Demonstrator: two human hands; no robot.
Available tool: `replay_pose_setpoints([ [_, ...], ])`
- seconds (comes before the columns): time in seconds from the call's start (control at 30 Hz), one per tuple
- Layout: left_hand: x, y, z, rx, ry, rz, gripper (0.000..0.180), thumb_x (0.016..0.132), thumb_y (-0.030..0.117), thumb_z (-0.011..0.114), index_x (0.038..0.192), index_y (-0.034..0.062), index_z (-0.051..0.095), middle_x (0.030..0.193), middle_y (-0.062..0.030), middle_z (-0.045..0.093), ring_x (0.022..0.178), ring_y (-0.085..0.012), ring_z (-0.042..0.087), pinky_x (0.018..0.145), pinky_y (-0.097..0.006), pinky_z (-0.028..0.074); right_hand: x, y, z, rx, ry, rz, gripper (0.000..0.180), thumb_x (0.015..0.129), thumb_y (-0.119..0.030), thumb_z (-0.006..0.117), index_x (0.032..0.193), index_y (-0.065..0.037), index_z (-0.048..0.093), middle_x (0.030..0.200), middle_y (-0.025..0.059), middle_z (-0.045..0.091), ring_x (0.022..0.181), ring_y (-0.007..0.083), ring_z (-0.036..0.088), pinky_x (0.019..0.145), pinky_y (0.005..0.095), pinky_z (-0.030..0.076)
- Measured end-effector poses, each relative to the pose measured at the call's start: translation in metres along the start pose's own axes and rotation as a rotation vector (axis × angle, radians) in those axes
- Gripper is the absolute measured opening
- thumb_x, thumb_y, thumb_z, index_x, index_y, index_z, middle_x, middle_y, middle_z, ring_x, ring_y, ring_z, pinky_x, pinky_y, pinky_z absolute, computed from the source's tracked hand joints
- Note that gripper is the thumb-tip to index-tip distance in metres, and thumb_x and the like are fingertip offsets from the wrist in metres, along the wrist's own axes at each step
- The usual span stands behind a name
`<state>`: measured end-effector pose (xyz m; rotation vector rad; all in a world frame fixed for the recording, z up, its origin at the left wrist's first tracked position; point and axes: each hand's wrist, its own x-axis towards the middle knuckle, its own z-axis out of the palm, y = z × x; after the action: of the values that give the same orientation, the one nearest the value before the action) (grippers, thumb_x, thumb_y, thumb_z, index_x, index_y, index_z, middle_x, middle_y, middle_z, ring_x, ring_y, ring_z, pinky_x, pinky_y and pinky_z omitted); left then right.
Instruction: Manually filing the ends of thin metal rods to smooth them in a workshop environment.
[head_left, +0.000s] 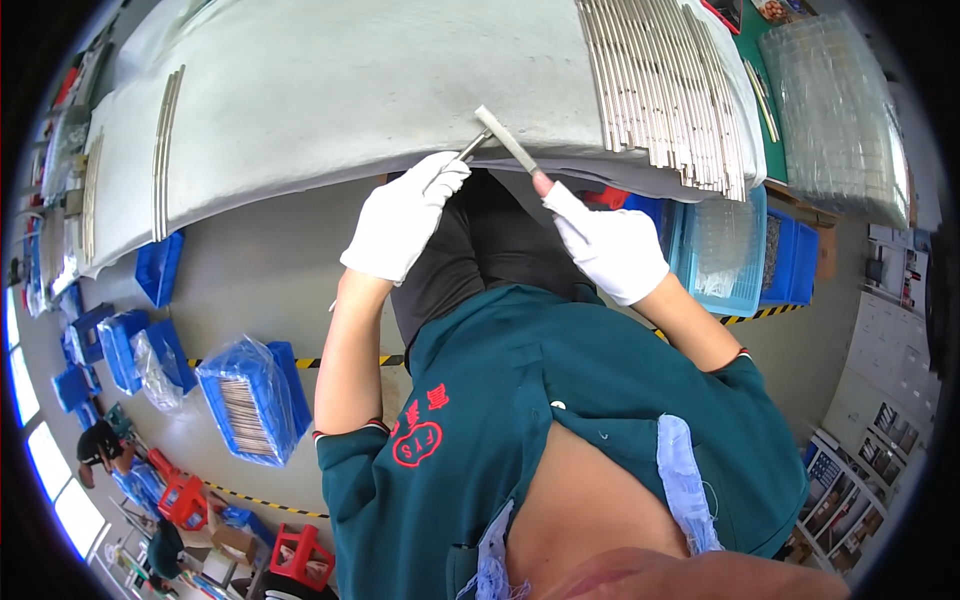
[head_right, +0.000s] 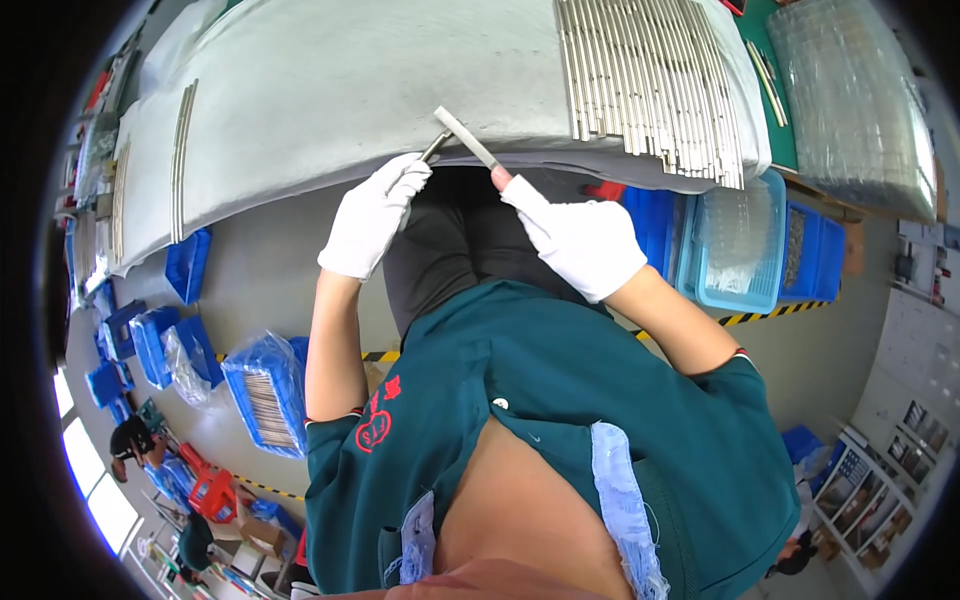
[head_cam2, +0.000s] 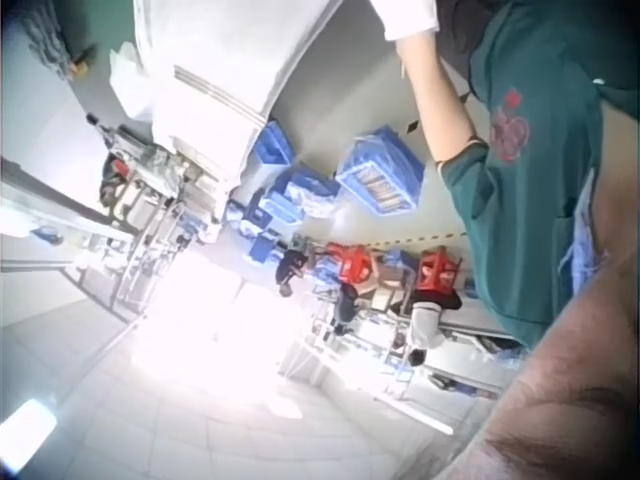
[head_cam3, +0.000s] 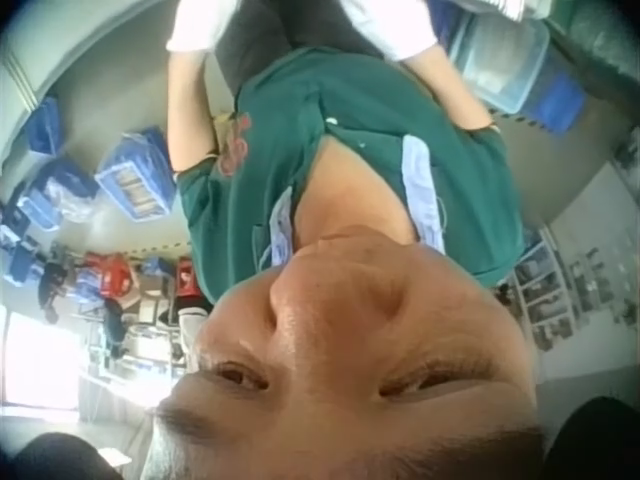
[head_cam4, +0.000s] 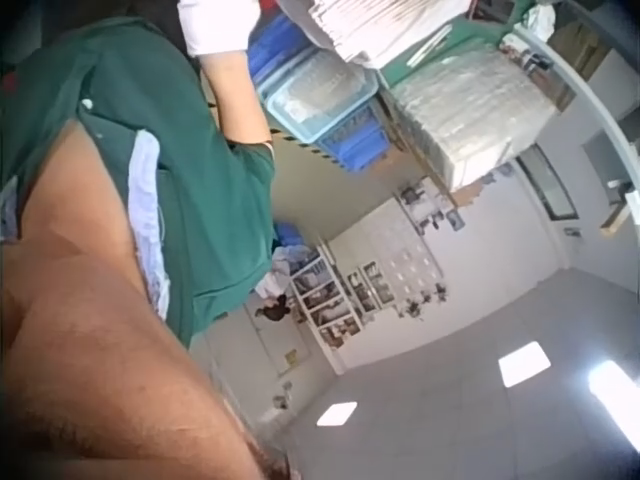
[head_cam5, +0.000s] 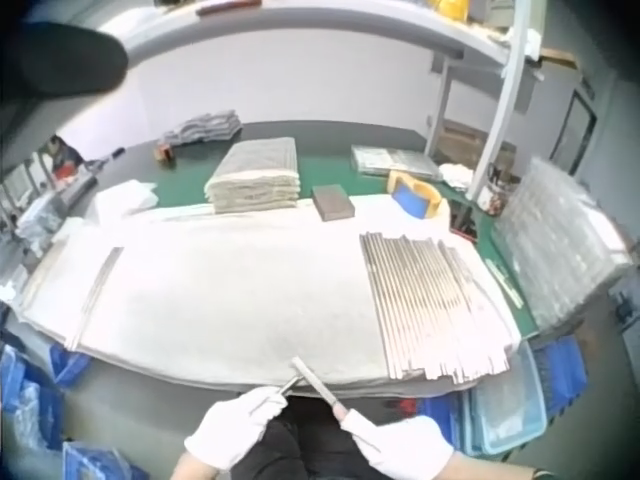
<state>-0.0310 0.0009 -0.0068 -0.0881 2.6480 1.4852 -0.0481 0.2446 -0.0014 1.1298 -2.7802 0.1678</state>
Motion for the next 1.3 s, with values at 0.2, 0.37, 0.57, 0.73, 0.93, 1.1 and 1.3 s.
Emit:
replay_pose_setpoints([
  [0.2,0.001,-0.003,-0.002,0.145,0.034,0.151,0.023,0.088,0.019,0.054,0.108,0.0085,0.061,0.101,-0.0057,0.065,0.086,-0.0226,0.063,0.075,-0.028,0.049,0.026,-0.006,0.005,0.043,0.089,0.031,0.056,0.085,-0.017,0.054,0.137,-0.030,0.038,0.043,0.0003,0.045,0.033,0.0173,0.045,0.033,0.0296,0.035],
  [0.37,0.002,-0.004,0.002,0.142,0.026,0.063,0.023,0.086,0.012,0.054,0.108,0.0055,0.060,0.105,-0.0058,0.064,0.087,-0.0213,0.063,0.074,-0.028,0.050,-0.001,-0.002,-0.002,0.000,-0.051,0.018,0.053,0.078,-0.007,0.058,0.130,-0.017,0.050,0.057,0.0006,0.053,0.036,0.0159,0.043,0.036,0.0289,0.035],
  [0.57,0.000,-0.015,0.017,0.070,0.012,0.254,0.019,0.088,0.009,0.049,0.103,0.0043,0.061,0.082,-0.0058,0.063,0.071,-0.0158,0.061,0.064,-0.025,0.049,0.022,0.013,0.022,0.095,0.240,-0.066,0.055,0.084,-0.018,0.055,0.137,-0.023,0.039,0.046,0.0029,0.048,0.034,0.0178,0.047,0.035,0.0313,0.038],
  [0.73,-0.002,0.018,0.031,-0.720,-0.077,-0.340,0.028,0.096,0.021,0.040,0.113,0.0032,0.054,0.066,0.0005,0.052,0.040,-0.0023,0.030,0.036,-0.018,0.023,0.013,0.002,0.009,0.093,-0.017,0.126,0.052,0.085,-0.021,0.056,0.134,-0.026,0.043,0.050,0.0025,0.052,0.036,0.0187,0.048,0.036,0.0313,0.039],
  [0.93,0.000,0.017,0.029,-0.976,-0.106,-0.399,0.029,0.095,0.020,0.042,0.117,0.0034,0.053,0.063,0.0016,0.051,0.040,-0.0012,0.031,0.036,-0.016,0.024,0.017,0.007,0.012,0.080,0.162,0.035,0.053,0.085,-0.023,0.055,0.136,-0.027,0.041,0.046,0.0020,0.048,0.035,0.0185,0.048,0.035,0.0308,0.038],
  [1.1,-0.003,0.026,0.041,-0.900,0.048,-0.416,0.029,0.095,0.020,0.045,0.118,0.0036,0.053,0.062,0.0024,0.050,0.040,-0.0009,0.033,0.036,-0.017,0.025,0.011,-0.010,-0.012,0.128,0.013,0.043,0.057,0.085,-0.019,0.053,0.139,-0.024,0.036,0.046,0.0003,0.048,0.035,0.0172,0.047,0.034,0.0301,0.035],
  [1.3,-0.005,0.032,0.060,-0.905,0.203,-0.376,0.028,0.094,0.018,0.046,0.116,0.0018,0.053,0.063,0.0024,0.050,0.045,-0.0013,0.034,0.040,-0.018,0.027,0.027,-0.022,-0.006,-0.010,0.003,0.032,0.058,0.083,-0.016,0.056,0.138,-0.021,0.039,0.045,-0.0010,0.041,0.035,0.0149,0.044,0.036,0.0275,0.034],
])
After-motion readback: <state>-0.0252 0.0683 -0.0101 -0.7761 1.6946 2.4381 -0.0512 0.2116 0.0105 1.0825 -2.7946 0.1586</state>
